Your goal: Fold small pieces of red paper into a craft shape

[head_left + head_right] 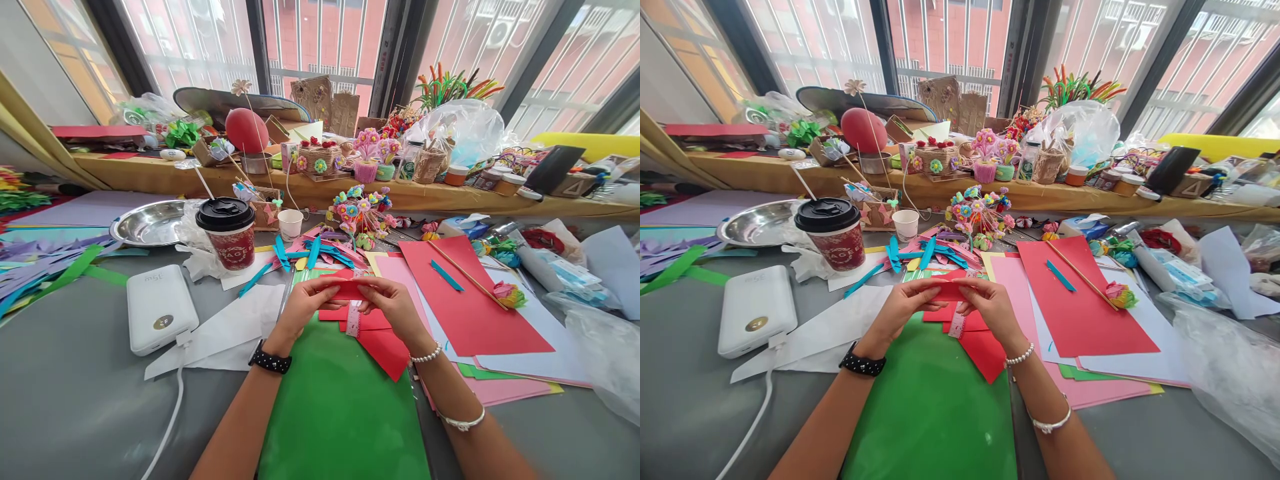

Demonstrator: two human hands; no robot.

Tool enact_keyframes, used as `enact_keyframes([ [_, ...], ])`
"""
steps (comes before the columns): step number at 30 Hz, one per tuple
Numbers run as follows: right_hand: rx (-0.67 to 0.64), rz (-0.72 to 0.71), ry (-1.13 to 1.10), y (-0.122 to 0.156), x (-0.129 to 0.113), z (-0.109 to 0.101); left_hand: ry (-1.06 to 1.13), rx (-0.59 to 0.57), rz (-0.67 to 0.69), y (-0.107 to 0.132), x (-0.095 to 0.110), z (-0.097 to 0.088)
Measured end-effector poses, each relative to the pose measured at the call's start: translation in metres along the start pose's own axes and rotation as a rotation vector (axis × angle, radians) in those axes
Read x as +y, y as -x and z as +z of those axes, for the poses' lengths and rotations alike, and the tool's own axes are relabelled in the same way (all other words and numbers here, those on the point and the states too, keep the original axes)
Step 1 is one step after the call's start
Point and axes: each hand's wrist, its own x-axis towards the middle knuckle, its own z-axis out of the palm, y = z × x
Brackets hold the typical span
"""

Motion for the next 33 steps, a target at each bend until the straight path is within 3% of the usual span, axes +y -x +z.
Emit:
enact_keyframes([
  [21, -0.034, -0.057, 0.115, 0.001, 0.004, 0.002, -0.077, -0.037, -0.06, -0.001, 0.0, -0.003],
  [29, -0.059, -0.073, 0.189, 0.002, -0.007, 0.006, -0.151, -0.047, 0.038, 0.001, 0.003, -0.001],
  [33, 0.001, -0.053, 0.208, 0.001, -0.006, 0.005, -0.222, -0.058, 0.104, 0.001, 0.001, -0.002],
])
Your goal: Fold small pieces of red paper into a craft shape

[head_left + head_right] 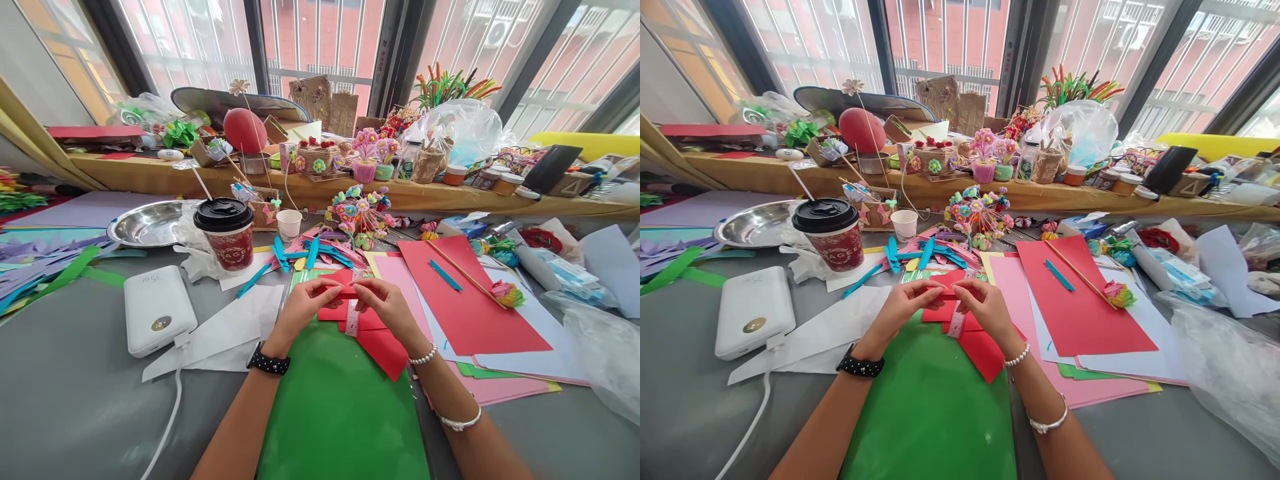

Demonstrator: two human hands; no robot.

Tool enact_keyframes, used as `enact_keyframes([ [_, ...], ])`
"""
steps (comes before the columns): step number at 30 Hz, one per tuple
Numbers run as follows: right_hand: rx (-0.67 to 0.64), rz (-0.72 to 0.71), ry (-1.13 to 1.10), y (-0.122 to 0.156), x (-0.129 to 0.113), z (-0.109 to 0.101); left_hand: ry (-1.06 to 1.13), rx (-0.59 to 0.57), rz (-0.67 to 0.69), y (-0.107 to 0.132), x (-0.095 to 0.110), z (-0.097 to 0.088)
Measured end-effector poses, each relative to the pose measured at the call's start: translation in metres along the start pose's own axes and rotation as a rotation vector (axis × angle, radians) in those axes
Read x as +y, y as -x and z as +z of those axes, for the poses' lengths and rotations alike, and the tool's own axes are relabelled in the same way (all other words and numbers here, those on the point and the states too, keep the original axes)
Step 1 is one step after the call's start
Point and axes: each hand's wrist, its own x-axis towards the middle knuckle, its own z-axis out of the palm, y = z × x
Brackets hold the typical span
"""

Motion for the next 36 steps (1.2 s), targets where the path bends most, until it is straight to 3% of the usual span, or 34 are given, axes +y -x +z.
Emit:
enact_keyframes([
  [8, 0.021, 0.048, 0.021, -0.001, 0.009, 0.0, -0.101, 0.026, 0.05, -0.001, -0.003, 0.001],
  [21, 0.017, 0.095, -0.032, -0.001, 0.013, 0.002, -0.08, 0.041, 0.027, -0.003, -0.005, 0.002],
  [36, 0.064, 0.03, 0.261, -0.001, 0.013, 0.003, -0.085, 0.043, 0.028, -0.002, -0.007, 0.003],
])
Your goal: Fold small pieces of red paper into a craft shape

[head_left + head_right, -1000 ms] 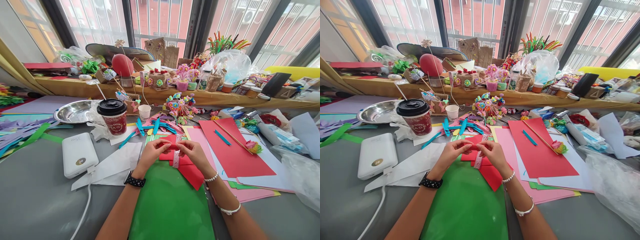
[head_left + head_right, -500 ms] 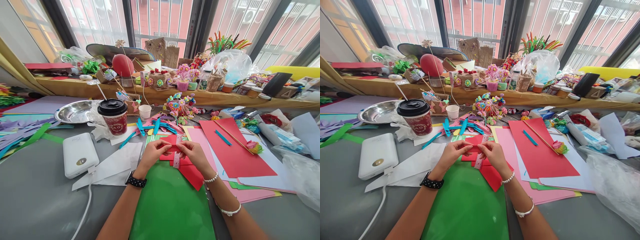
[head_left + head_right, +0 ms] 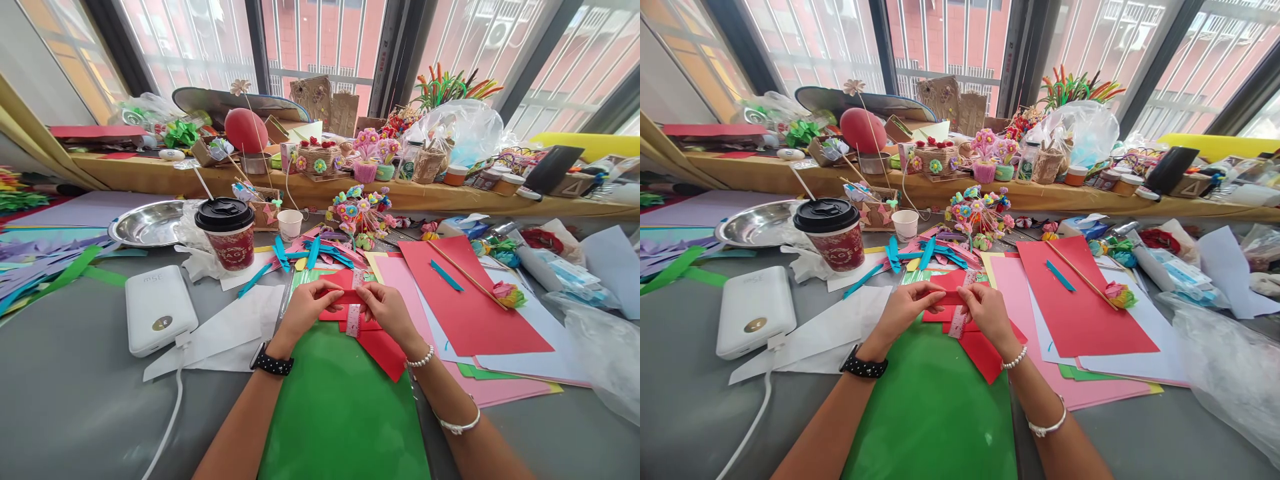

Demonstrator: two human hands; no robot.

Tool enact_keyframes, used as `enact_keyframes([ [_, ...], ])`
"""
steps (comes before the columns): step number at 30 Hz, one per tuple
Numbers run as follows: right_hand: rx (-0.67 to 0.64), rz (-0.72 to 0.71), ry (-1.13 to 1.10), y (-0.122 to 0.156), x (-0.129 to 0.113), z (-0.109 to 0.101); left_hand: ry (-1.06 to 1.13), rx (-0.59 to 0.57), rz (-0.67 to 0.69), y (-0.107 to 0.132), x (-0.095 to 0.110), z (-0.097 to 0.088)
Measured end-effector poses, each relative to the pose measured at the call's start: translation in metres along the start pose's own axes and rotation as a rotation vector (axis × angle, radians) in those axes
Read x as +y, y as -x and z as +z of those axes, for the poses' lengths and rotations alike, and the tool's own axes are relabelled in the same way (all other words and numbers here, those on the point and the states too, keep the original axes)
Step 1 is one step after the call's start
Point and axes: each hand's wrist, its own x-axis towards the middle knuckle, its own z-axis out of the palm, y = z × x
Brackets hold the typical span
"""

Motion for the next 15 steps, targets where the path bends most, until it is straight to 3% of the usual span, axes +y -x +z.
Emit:
enact_keyframes([
  [11, -0.055, -0.015, -0.096, 0.0019, -0.0051, -0.0036, 0.17, 0.066, -0.013, 0.0005, 0.0033, -0.0009],
  [15, -0.166, 0.026, -0.201, 0.0023, -0.0058, -0.0042, 0.191, 0.126, -0.027, -0.0007, 0.0017, -0.0024],
])
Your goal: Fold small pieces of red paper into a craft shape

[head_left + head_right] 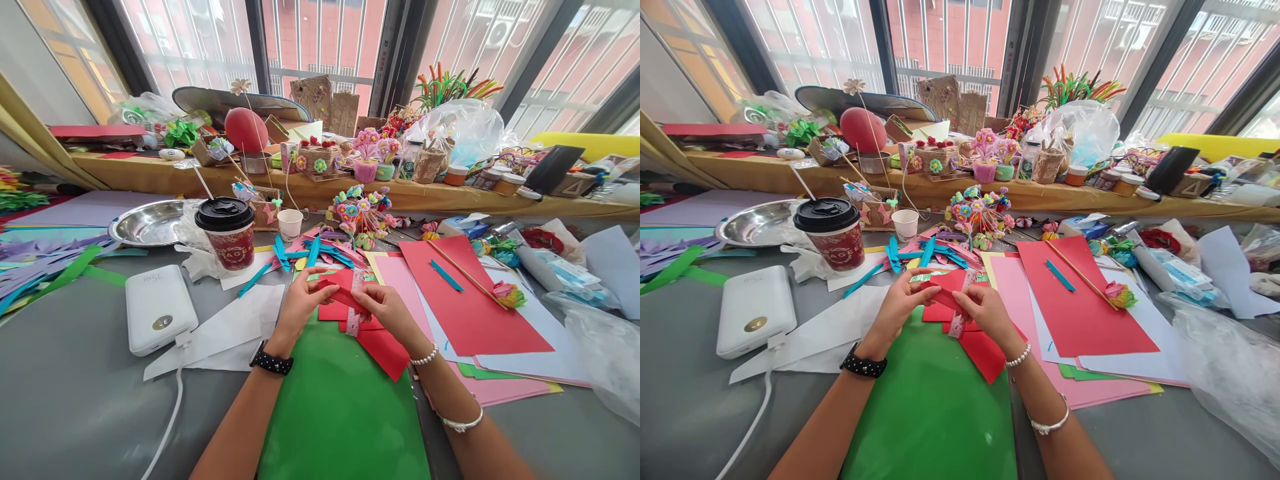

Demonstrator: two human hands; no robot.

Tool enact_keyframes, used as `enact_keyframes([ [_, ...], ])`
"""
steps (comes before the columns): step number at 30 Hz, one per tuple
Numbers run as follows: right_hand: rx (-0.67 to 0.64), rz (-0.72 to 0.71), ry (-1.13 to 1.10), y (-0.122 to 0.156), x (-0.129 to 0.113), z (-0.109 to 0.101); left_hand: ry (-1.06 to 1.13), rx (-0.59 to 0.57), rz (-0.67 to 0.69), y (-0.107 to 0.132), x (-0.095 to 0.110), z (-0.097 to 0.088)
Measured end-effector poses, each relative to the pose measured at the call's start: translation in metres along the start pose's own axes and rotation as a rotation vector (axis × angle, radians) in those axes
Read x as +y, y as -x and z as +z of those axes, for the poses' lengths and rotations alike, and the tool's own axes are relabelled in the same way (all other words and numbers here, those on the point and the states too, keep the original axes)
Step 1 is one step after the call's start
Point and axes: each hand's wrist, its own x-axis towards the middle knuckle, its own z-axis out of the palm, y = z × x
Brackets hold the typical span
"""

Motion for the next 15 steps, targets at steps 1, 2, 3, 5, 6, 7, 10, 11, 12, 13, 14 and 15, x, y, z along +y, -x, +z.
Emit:
enact_keyframes([
  [1, -0.03, 0.019, -0.056, 0.0, 0.0, 0.001, 0.004, 0.015, -0.006, 0.0, 0.0, 0.0],
  [2, -0.049, 0.037, -0.12, 0.001, 0.0, 0.002, 0.009, 0.027, -0.017, -0.001, 0.0, -0.001],
  [3, -0.054, 0.053, -0.186, 0.001, 0.0, 0.003, 0.015, 0.036, -0.031, -0.001, 0.0, -0.001],
  [5, -0.029, 0.072, -0.297, 0.002, 0.0, 0.007, 0.024, 0.039, -0.056, -0.001, 0.002, 0.0],
  [6, -0.013, 0.077, -0.331, 0.002, 0.001, 0.009, 0.025, 0.03, -0.068, 0.0, 0.003, 0.0],
  [7, 0.003, 0.082, -0.353, 0.002, 0.001, 0.011, 0.022, 0.017, -0.077, 0.0, 0.004, 0.0],
  [10, 0.015, 0.104, -0.384, 0.001, 0.003, 0.015, 0.014, -0.008, -0.079, 0.0, 0.003, 0.001],
  [11, 0.001, 0.11, -0.382, 0.001, 0.003, 0.016, 0.015, 0.0, -0.071, 0.0, 0.003, 0.001],
  [12, -0.018, 0.112, -0.374, 0.001, 0.004, 0.016, 0.02, 0.012, -0.058, 0.0, 0.002, 0.001],
  [13, -0.039, 0.114, -0.361, 0.001, 0.004, 0.017, 0.027, 0.027, -0.044, -0.001, 0.0, 0.0],
  [14, -0.056, 0.117, -0.344, 0.002, 0.004, 0.017, 0.038, 0.038, -0.031, -0.001, -0.001, 0.0],
  [15, -0.07, 0.121, -0.326, 0.002, 0.003, 0.018, 0.049, 0.045, -0.02, -0.001, -0.002, 0.0],
])
